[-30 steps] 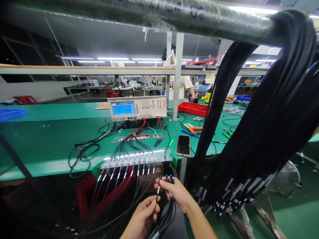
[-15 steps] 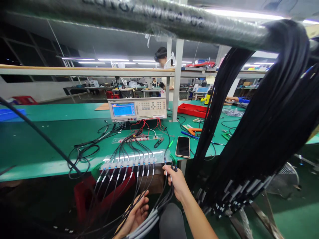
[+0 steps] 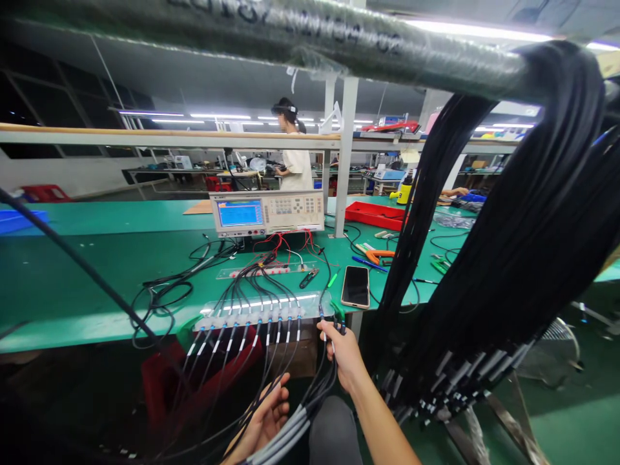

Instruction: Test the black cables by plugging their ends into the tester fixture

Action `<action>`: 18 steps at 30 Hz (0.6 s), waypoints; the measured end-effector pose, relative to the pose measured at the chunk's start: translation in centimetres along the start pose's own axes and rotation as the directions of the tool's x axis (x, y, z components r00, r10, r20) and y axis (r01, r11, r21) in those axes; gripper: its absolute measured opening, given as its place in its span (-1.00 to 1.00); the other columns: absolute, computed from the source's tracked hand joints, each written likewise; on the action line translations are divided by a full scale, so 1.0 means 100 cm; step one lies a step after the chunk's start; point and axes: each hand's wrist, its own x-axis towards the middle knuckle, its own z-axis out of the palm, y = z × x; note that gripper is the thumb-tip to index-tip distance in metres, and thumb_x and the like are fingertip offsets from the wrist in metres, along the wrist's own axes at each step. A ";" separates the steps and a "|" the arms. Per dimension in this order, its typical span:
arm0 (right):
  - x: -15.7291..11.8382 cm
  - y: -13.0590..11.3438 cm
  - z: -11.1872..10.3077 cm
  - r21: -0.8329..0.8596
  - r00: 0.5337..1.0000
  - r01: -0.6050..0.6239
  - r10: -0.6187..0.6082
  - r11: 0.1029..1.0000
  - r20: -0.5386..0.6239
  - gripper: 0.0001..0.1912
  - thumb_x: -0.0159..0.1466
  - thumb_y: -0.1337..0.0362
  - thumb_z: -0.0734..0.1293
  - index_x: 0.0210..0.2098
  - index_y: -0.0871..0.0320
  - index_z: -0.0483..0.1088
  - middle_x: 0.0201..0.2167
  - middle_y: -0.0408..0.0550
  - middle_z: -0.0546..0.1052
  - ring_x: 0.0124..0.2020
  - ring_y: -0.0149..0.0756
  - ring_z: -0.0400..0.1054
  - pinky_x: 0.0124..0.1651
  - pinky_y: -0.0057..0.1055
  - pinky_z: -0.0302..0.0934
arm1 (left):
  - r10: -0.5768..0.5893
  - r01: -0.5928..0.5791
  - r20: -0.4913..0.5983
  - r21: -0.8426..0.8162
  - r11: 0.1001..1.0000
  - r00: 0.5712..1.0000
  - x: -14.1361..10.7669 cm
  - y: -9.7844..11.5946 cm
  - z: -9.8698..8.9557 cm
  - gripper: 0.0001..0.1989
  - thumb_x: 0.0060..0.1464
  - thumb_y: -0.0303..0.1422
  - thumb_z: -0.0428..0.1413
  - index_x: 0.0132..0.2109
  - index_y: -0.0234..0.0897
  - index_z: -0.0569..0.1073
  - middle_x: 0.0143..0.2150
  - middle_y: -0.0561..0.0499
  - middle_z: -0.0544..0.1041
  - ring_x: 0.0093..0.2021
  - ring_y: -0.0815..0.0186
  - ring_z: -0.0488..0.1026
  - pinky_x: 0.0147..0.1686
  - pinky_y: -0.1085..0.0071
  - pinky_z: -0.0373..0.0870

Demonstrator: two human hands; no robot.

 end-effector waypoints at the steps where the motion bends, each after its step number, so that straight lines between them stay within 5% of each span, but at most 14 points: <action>1: 0.000 0.000 0.000 0.003 1.000 -0.001 0.001 1.000 0.001 -0.52 -0.08 -0.05 0.54 -0.40 0.28 0.56 -0.59 -0.22 0.38 -0.73 -0.63 0.02 -0.68 -0.56 -0.14 | -0.002 0.002 0.004 -0.004 1.000 1.000 -0.001 0.001 0.000 -0.70 -0.29 -0.31 0.44 -0.29 -0.12 0.66 -0.51 0.14 0.60 -0.55 0.48 0.47 -0.56 0.64 0.35; 18: 0.002 0.006 -0.001 0.044 1.000 -0.010 0.009 0.999 0.011 -0.46 -0.12 -0.08 0.56 -0.36 0.27 0.58 -0.58 -0.23 0.38 -0.74 -0.67 0.02 -0.69 -0.59 -0.14 | -0.034 0.035 0.038 -0.019 0.999 0.999 -0.003 0.002 -0.002 -0.59 -0.40 -0.25 0.49 -0.28 -0.16 0.65 -0.53 0.15 0.55 -0.53 0.47 0.45 -0.53 0.61 0.41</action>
